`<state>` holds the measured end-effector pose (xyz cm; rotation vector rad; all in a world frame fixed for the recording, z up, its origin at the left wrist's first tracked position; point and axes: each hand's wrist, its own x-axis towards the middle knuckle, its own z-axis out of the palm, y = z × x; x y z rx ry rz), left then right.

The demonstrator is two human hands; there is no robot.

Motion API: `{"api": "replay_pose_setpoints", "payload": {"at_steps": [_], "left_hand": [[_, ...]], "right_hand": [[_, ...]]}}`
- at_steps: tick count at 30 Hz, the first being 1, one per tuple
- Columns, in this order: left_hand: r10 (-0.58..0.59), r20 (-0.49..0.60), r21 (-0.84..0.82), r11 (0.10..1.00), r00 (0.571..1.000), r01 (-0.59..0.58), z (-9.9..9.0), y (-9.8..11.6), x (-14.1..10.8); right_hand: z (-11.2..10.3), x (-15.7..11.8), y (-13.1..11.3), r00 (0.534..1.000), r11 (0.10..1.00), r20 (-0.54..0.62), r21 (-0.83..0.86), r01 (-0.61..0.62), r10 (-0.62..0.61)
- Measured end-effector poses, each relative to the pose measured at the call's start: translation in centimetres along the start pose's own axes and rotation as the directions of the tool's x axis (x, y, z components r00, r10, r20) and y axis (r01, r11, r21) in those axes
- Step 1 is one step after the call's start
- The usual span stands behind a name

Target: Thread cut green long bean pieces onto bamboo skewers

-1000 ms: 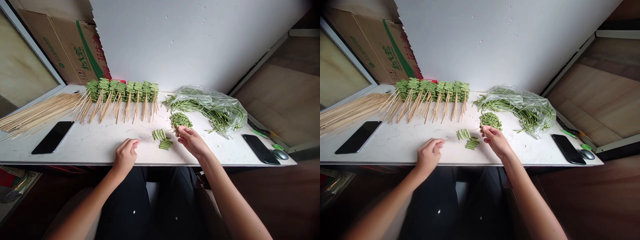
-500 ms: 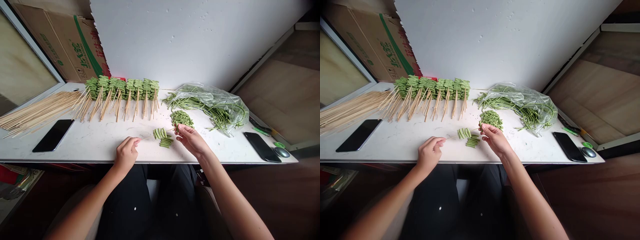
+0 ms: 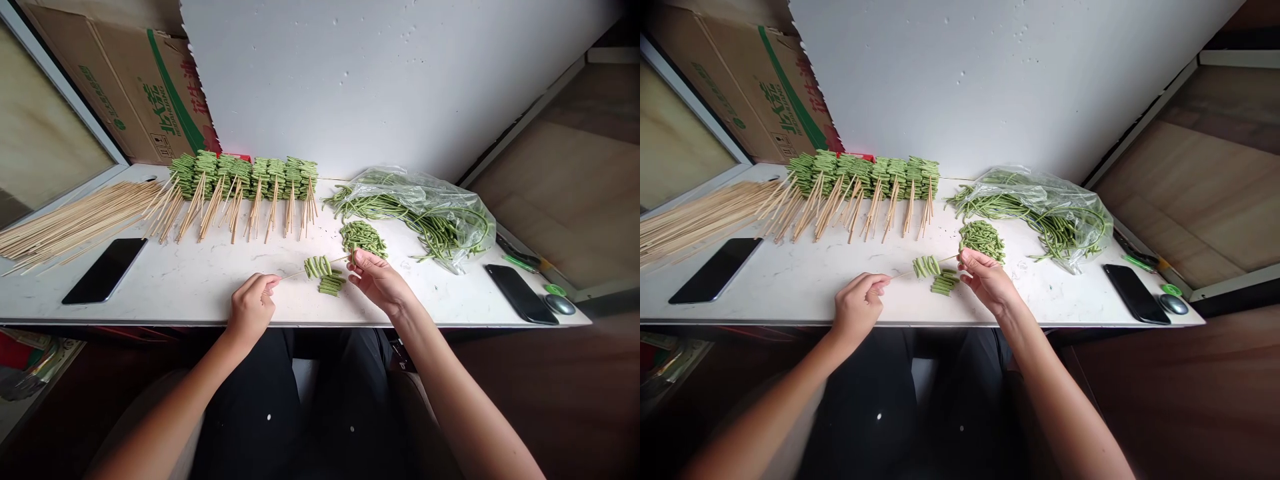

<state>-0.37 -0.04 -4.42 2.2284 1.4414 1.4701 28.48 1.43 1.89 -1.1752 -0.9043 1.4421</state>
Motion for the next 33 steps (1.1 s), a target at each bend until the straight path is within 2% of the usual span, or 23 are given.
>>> {"api": "replay_pose_setpoints", "payload": {"at_steps": [15,22,27,33], "left_hand": [[-0.019,-0.008,0.009,1.000,1.000,0.019,0.1,-0.1,-0.1],[-0.009,-0.019,0.016,1.000,1.000,0.009,0.0,0.1,0.0],[-0.003,-0.024,0.015,1.000,1.000,0.003,0.0,0.0,-0.1],[0.032,-0.010,-0.019,0.999,0.999,-0.032,0.2,0.2,-0.4]], "right_hand": [[1.8,-0.6,0.7,0.984,0.994,-0.151,0.036,0.104,-0.097],[2.9,-0.6,1.9,0.963,0.982,-0.207,0.043,0.183,-0.170],[3.5,-0.7,2.7,0.951,0.979,-0.251,0.046,0.198,-0.181],[4.2,-1.0,3.7,0.946,0.974,-0.242,0.014,0.224,-0.214]]}}
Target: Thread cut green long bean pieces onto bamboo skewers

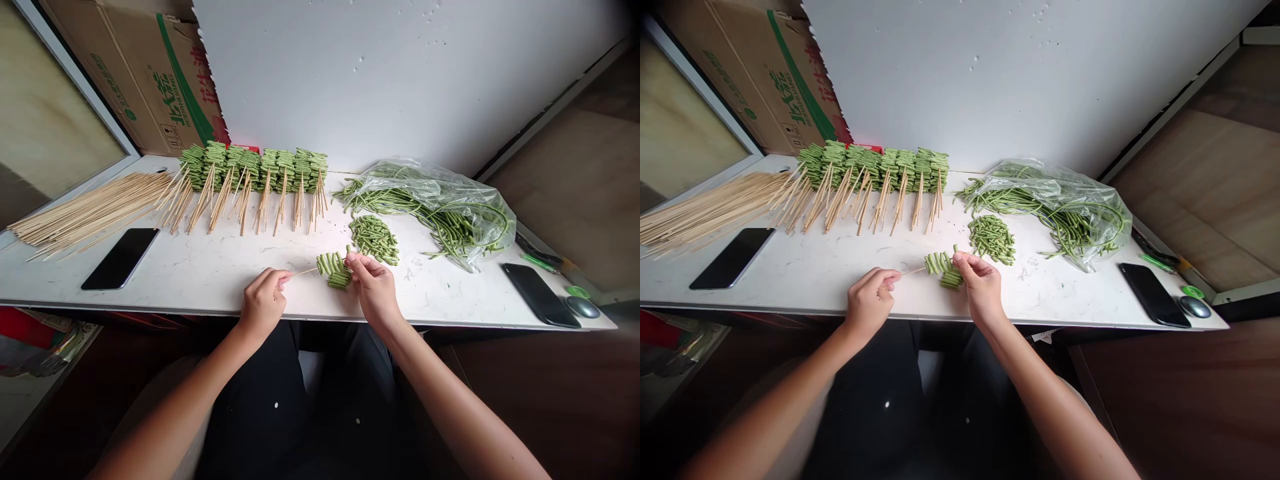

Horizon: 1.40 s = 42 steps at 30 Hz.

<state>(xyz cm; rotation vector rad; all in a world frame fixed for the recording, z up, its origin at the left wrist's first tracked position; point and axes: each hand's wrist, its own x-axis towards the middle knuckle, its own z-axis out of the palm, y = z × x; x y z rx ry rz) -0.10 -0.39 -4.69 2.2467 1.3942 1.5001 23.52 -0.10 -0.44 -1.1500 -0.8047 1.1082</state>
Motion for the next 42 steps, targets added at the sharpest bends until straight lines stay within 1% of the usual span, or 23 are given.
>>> {"api": "replay_pose_setpoints", "payload": {"at_steps": [2,6,9,11,13,14,15,16,18,20,21,22,24,26,30,33,34,35,36,37,39,40,42], "left_hand": [[0.010,-0.004,-0.008,1.000,1.000,-0.010,0.0,0.1,-0.1],[0.017,-0.021,-0.030,0.999,1.000,-0.018,-0.1,0.3,0.0],[-0.007,-0.031,-0.049,0.999,0.999,0.005,-0.2,0.5,0.3],[-0.044,-0.032,-0.063,0.997,0.999,0.042,-0.4,0.5,0.5],[-0.084,-0.030,-0.068,0.994,0.996,0.082,-0.5,0.5,0.8],[-0.101,-0.031,-0.066,0.993,0.994,0.099,-0.6,0.4,1.0],[-0.114,-0.035,-0.064,0.992,0.993,0.111,-0.7,0.3,1.1],[-0.123,-0.040,-0.062,0.991,0.992,0.120,-0.8,0.2,1.2],[-0.136,-0.047,-0.058,0.989,0.990,0.133,-0.8,0.0,1.3],[-0.145,-0.041,-0.056,0.988,0.989,0.143,-0.8,-0.1,1.4],[-0.148,-0.036,-0.055,0.988,0.988,0.146,-0.8,-0.1,1.4],[-0.151,-0.032,-0.053,0.987,0.988,0.149,-0.8,-0.2,1.3],[-0.152,-0.030,-0.052,0.987,0.988,0.151,-0.7,-0.2,1.3],[-0.153,-0.033,-0.053,0.987,0.988,0.151,-0.7,-0.2,1.3],[-0.149,-0.032,-0.047,0.988,0.988,0.147,-0.7,-0.1,1.2],[-0.155,-0.027,-0.041,0.987,0.988,0.154,-0.7,-0.1,1.2],[-0.157,-0.026,-0.040,0.987,0.987,0.156,-0.7,-0.1,1.2],[-0.159,-0.026,-0.038,0.987,0.987,0.158,-0.7,-0.1,1.2],[-0.158,-0.024,-0.036,0.987,0.987,0.157,-0.7,0.0,1.2],[-0.154,-0.023,-0.033,0.988,0.988,0.153,-0.7,0.0,1.3],[-0.142,-0.019,-0.027,0.990,0.990,0.141,-0.7,0.0,1.2],[-0.134,-0.017,-0.023,0.991,0.991,0.134,-0.7,0.0,1.2],[-0.120,-0.015,-0.013,0.993,0.993,0.120,-0.7,0.1,1.2]], "right_hand": [[0.2,-0.3,0.0,0.999,0.999,0.017,-0.016,0.028,-0.027],[0.6,-1.1,-0.2,0.999,0.998,0.027,-0.051,0.044,-0.042],[0.7,-1.3,-0.4,0.999,0.998,0.041,-0.053,0.034,-0.032],[0.3,-0.9,-0.5,0.998,0.997,0.063,-0.073,0.034,-0.030],[-0.5,0.0,-0.8,0.992,0.983,0.103,-0.158,0.090,-0.074],[-1.1,0.5,-0.9,0.985,0.960,0.129,-0.237,0.147,-0.119],[-1.7,1.1,-1.1,0.972,0.915,0.156,-0.339,0.219,-0.175],[-2.3,1.7,-1.3,0.953,0.839,0.186,-0.455,0.298,-0.237],[-3.5,2.6,-1.4,0.895,0.605,0.307,-0.660,0.445,-0.323],[-4.3,3.2,-1.2,0.841,0.384,0.433,-0.752,0.536,-0.326],[-4.5,3.3,-1.0,0.823,0.312,0.476,-0.767,0.561,-0.311],[-4.6,3.3,-0.8,0.812,0.267,0.502,-0.773,0.576,-0.297],[-4.6,3.2,-0.3,0.804,0.236,0.521,-0.775,0.586,-0.287],[-4.2,3.0,0.0,0.810,0.256,0.509,-0.775,0.578,-0.291],[-3.5,2.5,0.0,0.835,0.335,0.455,-0.770,0.543,-0.308],[-3.4,2.6,-0.4,0.833,0.396,0.423,-0.739,0.544,-0.355],[-3.5,2.7,-0.6,0.839,0.431,0.397,-0.726,0.535,-0.373],[-3.7,2.8,-0.8,0.853,0.484,0.358,-0.709,0.513,-0.381],[-3.8,3.0,-1.0,0.875,0.556,0.308,-0.681,0.477,-0.373],[-4.0,3.2,-1.2,0.903,0.645,0.256,-0.635,0.426,-0.345],[-4.1,3.5,-1.7,0.955,0.823,0.177,-0.486,0.294,-0.236],[-4.2,3.6,-1.9,0.972,0.892,0.163,-0.393,0.222,-0.170],[-4.0,3.7,-2.2,0.981,0.972,0.183,-0.213,0.097,-0.058]]}}
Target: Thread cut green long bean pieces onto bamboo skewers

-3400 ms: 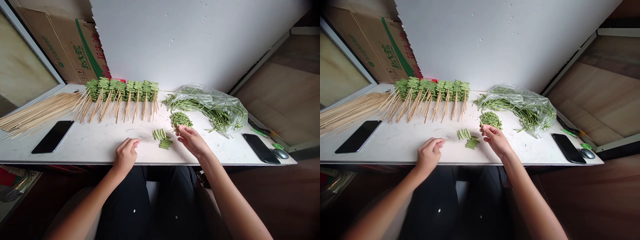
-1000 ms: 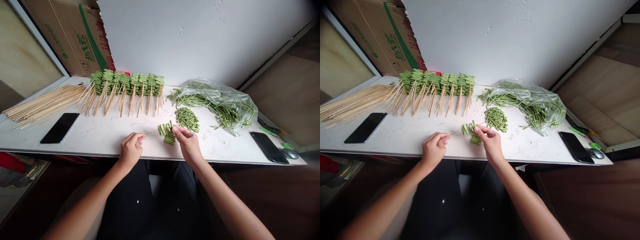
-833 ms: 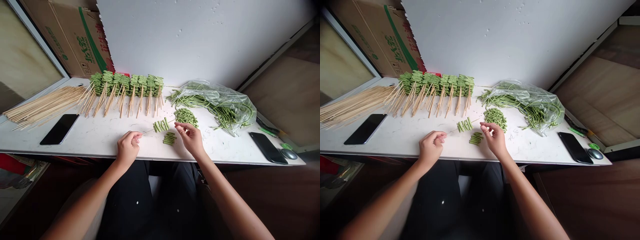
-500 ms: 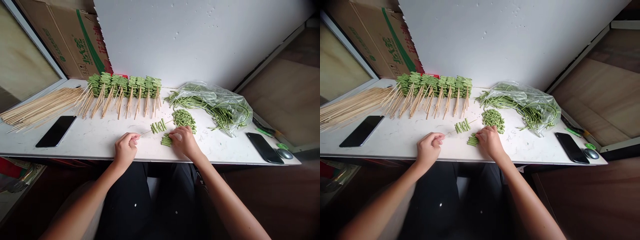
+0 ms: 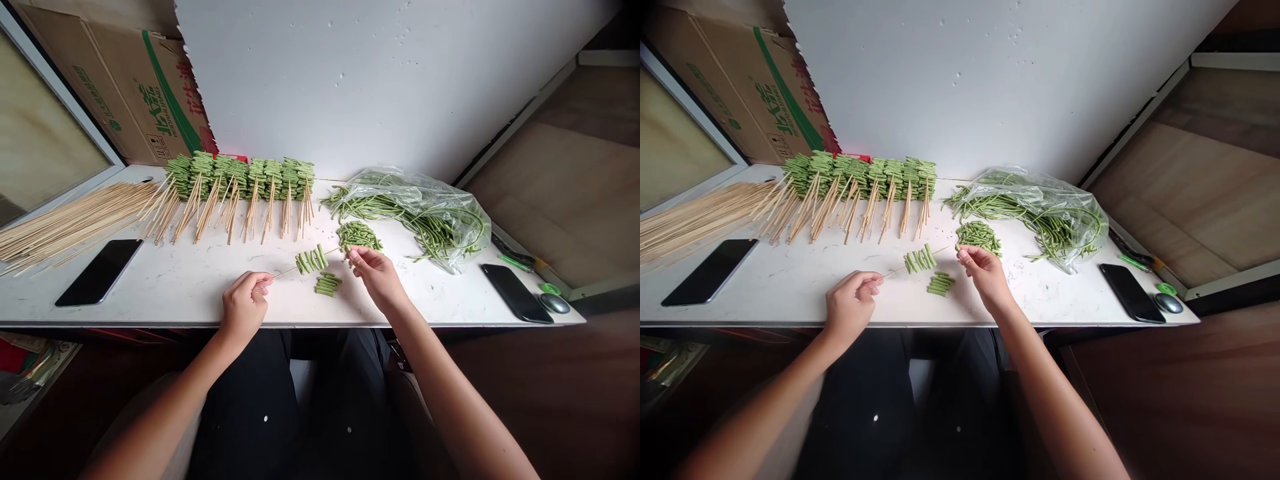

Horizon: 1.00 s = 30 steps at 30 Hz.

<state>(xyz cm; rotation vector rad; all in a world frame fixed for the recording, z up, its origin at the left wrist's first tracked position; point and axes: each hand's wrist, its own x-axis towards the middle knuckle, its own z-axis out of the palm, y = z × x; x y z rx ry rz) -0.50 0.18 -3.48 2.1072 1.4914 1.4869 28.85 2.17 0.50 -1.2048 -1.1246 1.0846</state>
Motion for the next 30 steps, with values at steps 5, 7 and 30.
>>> {"api": "replay_pose_setpoints", "payload": {"at_steps": [5,7,30], "left_hand": [[0.008,0.004,0.020,1.000,1.000,-0.008,0.1,0.0,-0.1],[0.008,0.008,0.020,1.000,1.000,-0.008,0.1,0.0,-0.2],[0.028,0.034,0.011,1.000,0.999,-0.028,0.1,-0.2,-0.3]], "right_hand": [[0.6,-0.5,-0.7,0.992,0.963,0.099,0.250,-0.098,0.075],[0.8,-0.6,-0.9,0.993,0.959,0.086,0.266,-0.100,0.080],[1.7,-1.0,-0.9,0.998,0.974,-0.006,0.217,-0.065,0.067]]}}
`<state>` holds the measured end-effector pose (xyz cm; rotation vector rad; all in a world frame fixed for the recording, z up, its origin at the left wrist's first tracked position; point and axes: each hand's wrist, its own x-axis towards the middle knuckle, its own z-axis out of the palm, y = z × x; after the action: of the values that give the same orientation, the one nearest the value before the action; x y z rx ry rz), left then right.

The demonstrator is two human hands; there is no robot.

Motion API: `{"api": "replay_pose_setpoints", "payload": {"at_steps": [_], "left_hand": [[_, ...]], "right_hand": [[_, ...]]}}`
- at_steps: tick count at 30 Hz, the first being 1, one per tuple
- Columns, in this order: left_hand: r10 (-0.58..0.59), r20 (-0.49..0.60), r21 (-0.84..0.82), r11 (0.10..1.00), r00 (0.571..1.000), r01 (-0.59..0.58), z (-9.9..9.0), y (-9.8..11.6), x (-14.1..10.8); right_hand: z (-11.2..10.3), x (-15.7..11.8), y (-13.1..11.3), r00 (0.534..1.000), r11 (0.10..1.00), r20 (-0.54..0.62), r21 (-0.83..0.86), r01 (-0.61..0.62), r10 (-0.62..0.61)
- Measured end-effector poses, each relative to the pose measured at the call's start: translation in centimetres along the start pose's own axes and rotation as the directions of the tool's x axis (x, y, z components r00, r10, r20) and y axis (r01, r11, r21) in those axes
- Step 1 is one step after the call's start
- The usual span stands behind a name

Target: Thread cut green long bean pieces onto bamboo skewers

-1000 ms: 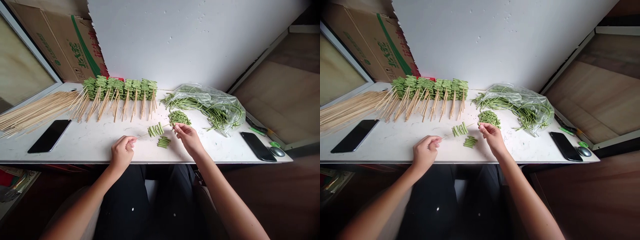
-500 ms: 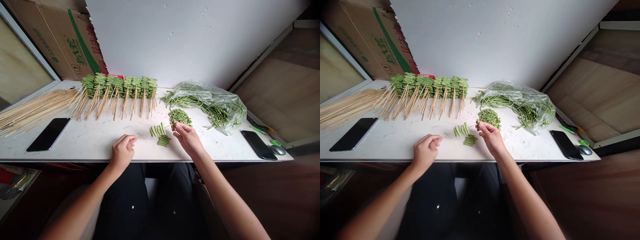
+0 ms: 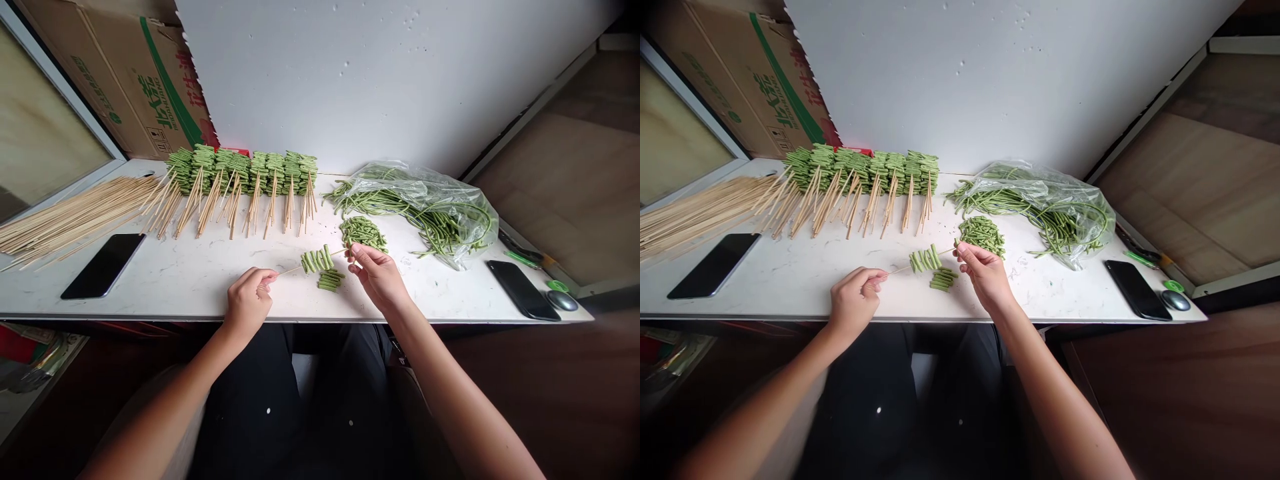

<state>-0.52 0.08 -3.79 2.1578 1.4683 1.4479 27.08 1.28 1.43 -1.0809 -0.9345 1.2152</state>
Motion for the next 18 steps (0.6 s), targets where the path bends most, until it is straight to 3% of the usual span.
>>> {"api": "replay_pose_setpoints", "payload": {"at_steps": [18], "left_hand": [[0.027,0.017,-0.021,0.999,0.999,-0.027,0.0,-0.3,-0.2]], "right_hand": [[0.7,-0.3,1.2,0.997,0.998,-0.066,-0.059,0.030,-0.034]]}}
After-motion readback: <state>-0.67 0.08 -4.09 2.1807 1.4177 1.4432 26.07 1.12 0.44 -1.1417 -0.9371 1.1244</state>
